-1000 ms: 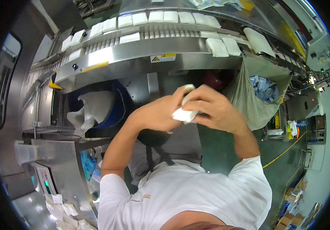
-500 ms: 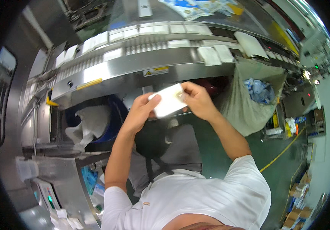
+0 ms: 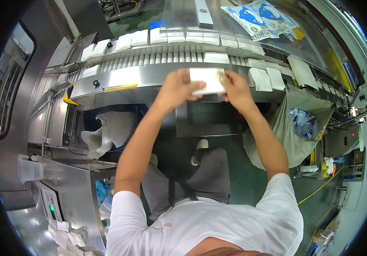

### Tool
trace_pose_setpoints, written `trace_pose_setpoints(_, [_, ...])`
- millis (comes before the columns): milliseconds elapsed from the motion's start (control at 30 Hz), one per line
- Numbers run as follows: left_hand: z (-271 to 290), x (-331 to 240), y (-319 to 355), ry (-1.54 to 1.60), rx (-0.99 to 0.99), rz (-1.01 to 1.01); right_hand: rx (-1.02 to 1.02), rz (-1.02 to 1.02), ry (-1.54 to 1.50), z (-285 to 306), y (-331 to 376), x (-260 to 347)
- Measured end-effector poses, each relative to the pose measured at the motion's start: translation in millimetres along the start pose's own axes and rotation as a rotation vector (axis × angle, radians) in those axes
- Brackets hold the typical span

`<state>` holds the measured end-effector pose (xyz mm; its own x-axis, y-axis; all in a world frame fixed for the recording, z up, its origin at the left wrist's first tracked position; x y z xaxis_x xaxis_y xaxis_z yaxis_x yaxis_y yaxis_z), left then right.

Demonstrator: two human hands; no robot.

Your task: The person picks up white rectangular pads from a pile, places them on a scale to weigh them, and then arranges them onto a moving conveyor belt for processing.

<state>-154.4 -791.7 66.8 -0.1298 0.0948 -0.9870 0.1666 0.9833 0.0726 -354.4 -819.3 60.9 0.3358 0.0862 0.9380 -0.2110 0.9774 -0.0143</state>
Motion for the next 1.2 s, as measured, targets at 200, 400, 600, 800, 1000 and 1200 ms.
trace_pose_setpoints(200, [64.2, -28.0, -107.8, -0.527, -0.185, -0.072, 0.13, 0.083, 0.141, 4.5, -162.9, -23.3])
trace_pose_setpoints(400, [105.1, -55.2, 10.2, -0.418, -0.5, -0.323, 0.243, 0.23, 1.496, 74.4, -201.7, -35.6])
trace_pose_setpoints(600, [106.9, 72.0, 182.4, -0.015, -0.56, -0.08, 0.046, 0.258, 0.86, -0.7, -163.2, 24.6])
trace_pose_setpoints(800, [133.5, 258.3, 273.5, -0.689, -0.669, 0.141, 0.183, 0.465, 0.709, -134.7, -210.6, 24.7])
trace_pose_setpoints(1000, [150.0, 353.0, 348.3, -1.104, -0.735, 0.493, 0.007, 0.062, 0.868, -227.8, -243.7, 7.2])
trace_pose_setpoints(1200, [142.4, 372.9, 365.8, -0.996, -0.817, 0.594, -0.066, -0.315, 0.585, -242.7, -232.0, 1.8])
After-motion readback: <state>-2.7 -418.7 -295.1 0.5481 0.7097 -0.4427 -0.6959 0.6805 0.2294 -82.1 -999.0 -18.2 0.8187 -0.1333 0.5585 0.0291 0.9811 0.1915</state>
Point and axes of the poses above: each hand's wrist, its own y-axis away from the middle knuckle, its own z-axis out of the back of the hand, x = y × z, the point moved 6 cm from there along -y, towards the middle knuckle, and after that the axes turned 8 degrees about y, right-handed, at the moved point
